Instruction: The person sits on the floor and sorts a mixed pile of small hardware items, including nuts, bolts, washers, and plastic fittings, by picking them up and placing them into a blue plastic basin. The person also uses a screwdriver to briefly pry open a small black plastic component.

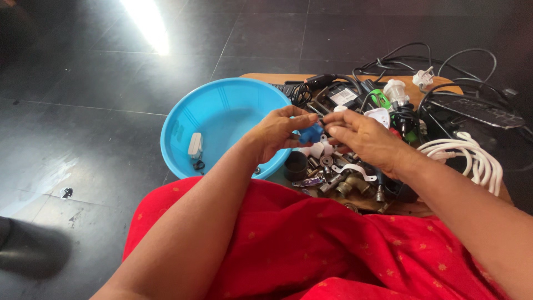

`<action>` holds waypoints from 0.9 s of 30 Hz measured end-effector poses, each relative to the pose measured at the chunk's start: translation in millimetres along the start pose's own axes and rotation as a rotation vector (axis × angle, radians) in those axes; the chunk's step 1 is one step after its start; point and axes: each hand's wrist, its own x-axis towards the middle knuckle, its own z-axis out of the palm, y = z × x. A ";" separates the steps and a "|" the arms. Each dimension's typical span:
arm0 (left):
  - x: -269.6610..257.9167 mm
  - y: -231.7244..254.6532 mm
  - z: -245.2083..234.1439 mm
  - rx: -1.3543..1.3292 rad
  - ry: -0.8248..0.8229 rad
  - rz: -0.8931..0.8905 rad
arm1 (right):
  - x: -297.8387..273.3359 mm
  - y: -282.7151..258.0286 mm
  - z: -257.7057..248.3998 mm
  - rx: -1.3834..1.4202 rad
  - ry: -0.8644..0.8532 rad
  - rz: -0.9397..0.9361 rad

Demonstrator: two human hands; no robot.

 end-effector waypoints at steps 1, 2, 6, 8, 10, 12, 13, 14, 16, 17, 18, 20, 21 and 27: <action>-1.0 0.3 1.8 -0.002 -0.018 -0.006 | -1.6 -4.6 2.4 0.084 -0.047 -0.040; -1.5 0.5 3.8 -0.004 -0.035 -0.013 | -3.1 -8.5 6.4 0.167 -0.094 -0.079; 0.0 -5.9 10.7 0.061 -0.037 -0.018 | -9.9 -13.5 21.9 0.062 -0.075 -0.043; 5.8 -7.0 5.0 0.144 -0.008 -0.012 | -7.3 -11.1 17.2 0.042 -0.070 -0.052; 13.8 -1.4 -17.7 0.265 0.127 0.085 | -0.2 -6.2 5.6 0.000 0.030 0.015; 16.5 4.6 -57.9 0.339 0.309 0.121 | 5.5 1.1 -9.2 -0.043 0.109 0.072; 15.6 4.1 -79.3 0.507 0.435 0.072 | 6.8 4.1 -17.8 -0.064 0.135 0.093; 17.4 2.2 -97.8 0.676 0.559 0.020 | 7.8 6.9 -25.1 -0.086 0.161 0.113; 29.8 -0.6 -126.8 1.110 0.548 -0.327 | 10.3 11.5 -36.9 -0.119 0.192 0.124; 41.5 -4.9 -132.0 1.184 0.422 -0.465 | 12.0 13.4 -42.4 -0.137 0.208 0.129; 53.2 -13.2 -131.7 1.252 0.290 -0.602 | 15.2 15.7 -46.5 -0.120 0.193 0.120; 68.9 -34.8 -127.1 1.211 0.134 -0.755 | 20.9 24.5 -53.4 -0.088 0.170 0.105; 73.5 -49.4 -120.5 1.112 0.116 -0.774 | 23.0 30.4 -56.5 -0.113 0.157 0.134; 81.4 -90.7 -102.6 1.344 -0.095 -0.771 | 33.4 56.7 -65.6 -0.260 0.040 0.216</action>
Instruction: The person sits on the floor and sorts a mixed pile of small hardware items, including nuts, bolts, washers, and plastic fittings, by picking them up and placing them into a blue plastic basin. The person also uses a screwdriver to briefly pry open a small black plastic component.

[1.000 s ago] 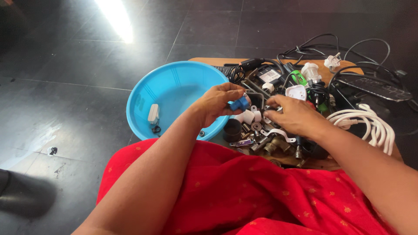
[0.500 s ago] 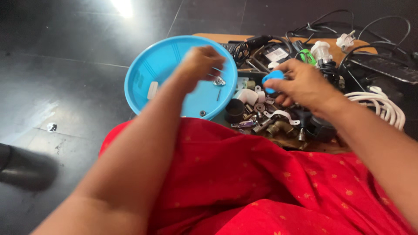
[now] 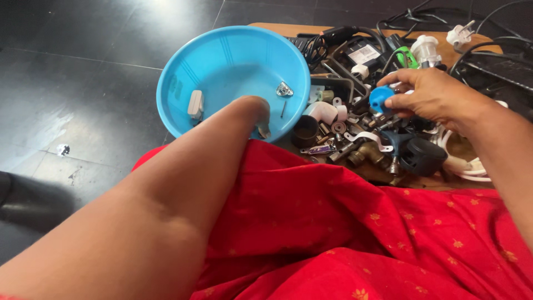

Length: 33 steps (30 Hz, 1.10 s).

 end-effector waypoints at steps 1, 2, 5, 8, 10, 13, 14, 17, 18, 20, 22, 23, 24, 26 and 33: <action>1.4 0.0 1.9 0.027 -0.002 0.003 | 2.0 1.2 0.5 -0.055 -0.023 -0.016; 2.7 0.7 3.9 0.053 -0.002 0.010 | 3.4 1.8 1.9 -0.110 -0.047 -0.032; 4.4 1.4 7.7 0.100 0.010 0.036 | 6.5 -0.7 15.1 -0.272 -0.128 -0.084; -6.4 -0.5 2.4 0.105 0.063 0.065 | 2.4 -11.5 24.5 -0.489 -0.085 -0.195; -24.8 -3.0 -10.5 0.089 0.139 0.107 | -6.4 -21.5 25.8 -0.439 -0.018 -0.193; -65.9 2.5 -36.3 0.794 0.496 0.462 | -20.7 -38.5 29.7 -0.180 0.032 -0.232; -82.0 6.7 -38.6 -0.108 0.423 0.532 | -25.0 -44.9 32.6 -0.063 0.040 -0.253; -126.7 30.0 -35.9 -1.142 0.206 0.759 | -38.7 -60.7 47.2 0.253 -0.006 -0.330; -137.6 39.9 -30.5 -1.180 0.163 0.866 | -41.2 -64.5 52.7 0.308 -0.028 -0.365; -148.0 61.0 -21.0 -1.203 0.146 0.954 | -42.8 -67.7 62.3 0.418 -0.072 -0.432; -143.7 75.3 -14.3 -1.176 0.201 0.915 | -39.9 -65.1 61.8 0.397 -0.051 -0.341; -136.6 72.3 -16.5 -1.073 0.290 0.812 | -37.0 -61.9 59.3 0.386 -0.040 -0.295; -126.3 66.1 -22.6 -0.967 0.371 0.707 | -32.8 -57.4 56.4 0.333 -0.023 -0.248; -99.6 41.6 -46.4 -0.372 0.709 0.387 | -22.4 -44.9 47.4 0.226 0.013 -0.150; -14.9 -126.5 -67.3 0.111 0.352 -0.328 | 10.0 -10.0 23.1 -0.497 0.065 -0.164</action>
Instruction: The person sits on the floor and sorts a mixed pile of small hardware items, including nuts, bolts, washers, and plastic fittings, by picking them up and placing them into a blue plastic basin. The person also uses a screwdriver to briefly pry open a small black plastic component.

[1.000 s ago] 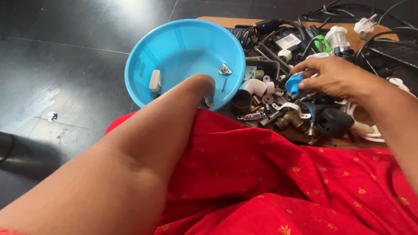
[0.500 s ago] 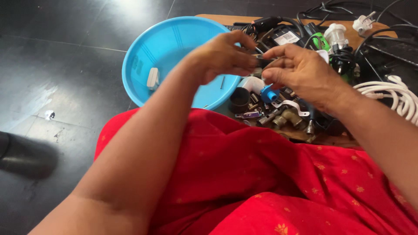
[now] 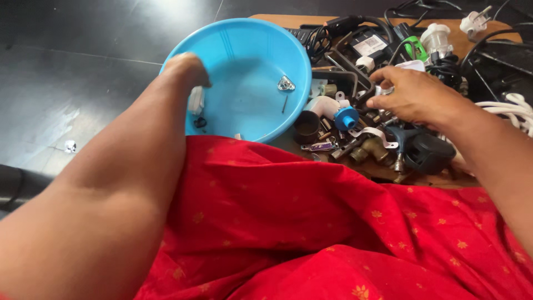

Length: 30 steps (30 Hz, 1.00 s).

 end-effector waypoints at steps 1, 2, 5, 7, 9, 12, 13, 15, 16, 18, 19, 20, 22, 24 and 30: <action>11.0 -8.0 9.4 0.031 -0.051 -0.031 | 2.4 2.6 -0.8 0.019 -0.009 0.006; 18.8 -12.7 19.3 0.055 -0.087 -0.052 | 4.4 3.6 -0.9 0.038 -0.018 0.012; 25.7 -5.4 40.4 0.113 -0.158 -0.074 | 6.9 1.7 -3.6 -0.038 -0.100 -0.032; 18.4 6.4 34.5 0.031 -0.065 -0.079 | 3.3 0.0 -5.1 -0.049 -0.110 -0.023; 0.0 21.2 15.6 -0.157 0.074 -0.046 | -0.4 -1.5 -9.4 -0.030 -0.098 -0.028; -47.3 44.0 -20.7 -0.784 0.332 0.129 | -2.3 -9.0 -20.0 0.063 -0.059 -0.055; -67.3 51.7 -31.6 -1.021 0.350 0.248 | -3.1 -12.8 -23.9 0.112 -0.051 -0.059; -109.0 73.2 -48.7 -1.345 0.287 0.515 | -6.9 -21.5 -28.7 0.361 -0.042 -0.066; -128.9 87.0 -54.8 -1.339 0.209 0.638 | -9.3 -27.0 -27.8 0.561 -0.041 -0.068; -166.0 116.8 -54.0 -1.321 0.038 0.890 | -14.5 -36.1 -25.1 0.881 -0.069 -0.056; -181.4 131.0 -47.2 -1.312 -0.055 1.018 | -17.0 -39.6 -22.8 0.999 -0.100 -0.041; -192.9 145.8 -40.7 -1.247 0.019 1.036 | -18.3 -41.7 -21.5 1.117 -0.131 -0.025; -197.8 163.3 -34.3 -1.189 0.105 0.988 | -19.1 -43.6 -15.2 1.029 -0.099 0.030; -184.9 169.1 -30.7 -1.200 0.136 0.860 | -18.4 -38.7 -12.3 0.894 -0.061 0.101; -76.8 78.2 -21.9 -0.291 0.342 0.349 | -10.8 -4.1 -4.7 0.369 0.190 0.200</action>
